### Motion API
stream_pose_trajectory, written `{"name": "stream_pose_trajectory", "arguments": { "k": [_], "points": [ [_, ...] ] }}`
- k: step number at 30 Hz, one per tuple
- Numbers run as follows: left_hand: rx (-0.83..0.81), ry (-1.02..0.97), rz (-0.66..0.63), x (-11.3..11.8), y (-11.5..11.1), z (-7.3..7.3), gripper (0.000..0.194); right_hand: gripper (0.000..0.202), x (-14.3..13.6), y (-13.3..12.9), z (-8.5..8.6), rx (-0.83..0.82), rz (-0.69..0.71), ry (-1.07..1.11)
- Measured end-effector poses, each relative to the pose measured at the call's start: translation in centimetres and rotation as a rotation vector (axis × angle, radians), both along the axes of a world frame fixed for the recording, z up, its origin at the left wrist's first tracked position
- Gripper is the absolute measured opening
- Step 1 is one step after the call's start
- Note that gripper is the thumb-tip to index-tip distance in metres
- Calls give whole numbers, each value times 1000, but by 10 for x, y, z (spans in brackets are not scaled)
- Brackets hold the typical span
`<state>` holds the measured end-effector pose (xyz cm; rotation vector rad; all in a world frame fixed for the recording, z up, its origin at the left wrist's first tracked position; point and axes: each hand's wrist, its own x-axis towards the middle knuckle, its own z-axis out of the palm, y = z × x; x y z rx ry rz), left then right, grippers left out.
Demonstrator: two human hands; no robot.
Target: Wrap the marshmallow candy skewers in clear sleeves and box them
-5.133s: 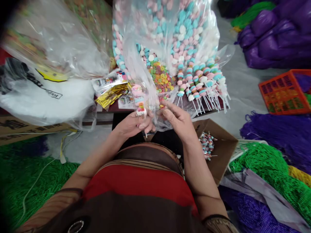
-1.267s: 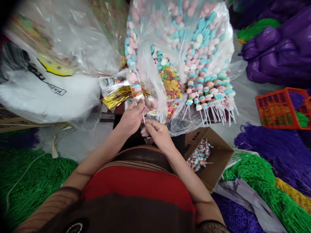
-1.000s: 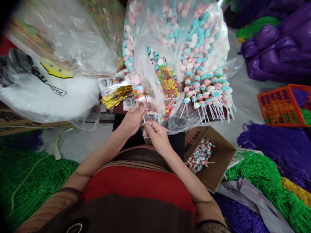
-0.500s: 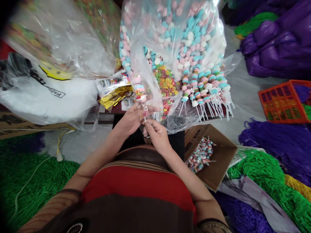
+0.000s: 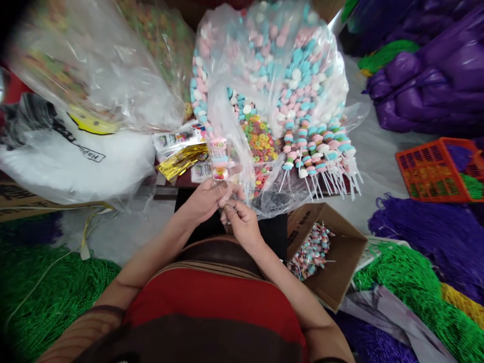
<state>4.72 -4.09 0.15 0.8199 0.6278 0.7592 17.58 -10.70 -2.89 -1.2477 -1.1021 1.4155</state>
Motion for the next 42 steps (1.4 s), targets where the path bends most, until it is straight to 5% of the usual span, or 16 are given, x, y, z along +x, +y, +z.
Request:
{"name": "stream_pose_trajectory", "arguments": {
  "k": [8, 18, 25, 30, 34, 36, 38, 42],
  "points": [
    [444, 239, -11, -16, -5, 4, 59, 52, 3, 13, -9, 108, 59, -103],
    [529, 304, 95, -25, -4, -5, 55, 44, 7, 21, 1, 133, 171, -212],
    [540, 319, 163, -33, -6, -13, 53, 24, 13, 23, 23, 153, 35, -299],
    [226, 23, -115, -30, -5, -5, 56, 51, 27, 25, 45, 246, -33, -186],
    [31, -274, -527, -15, -10, -8, 56, 83, 34, 33, 64, 99, 234, 19],
    [51, -326, -582, -9, -13, -11, 56, 72, 31, 37, 66, 39, 348, 66],
    [116, -247, -481, -7, -14, -12, 57, 48, 23, 42, 62, 60, 296, 71],
    [360, 341, 19, -9, -11, -15, 32, 22, 3, 52, 46, 224, -80, 15]
  ]
}}
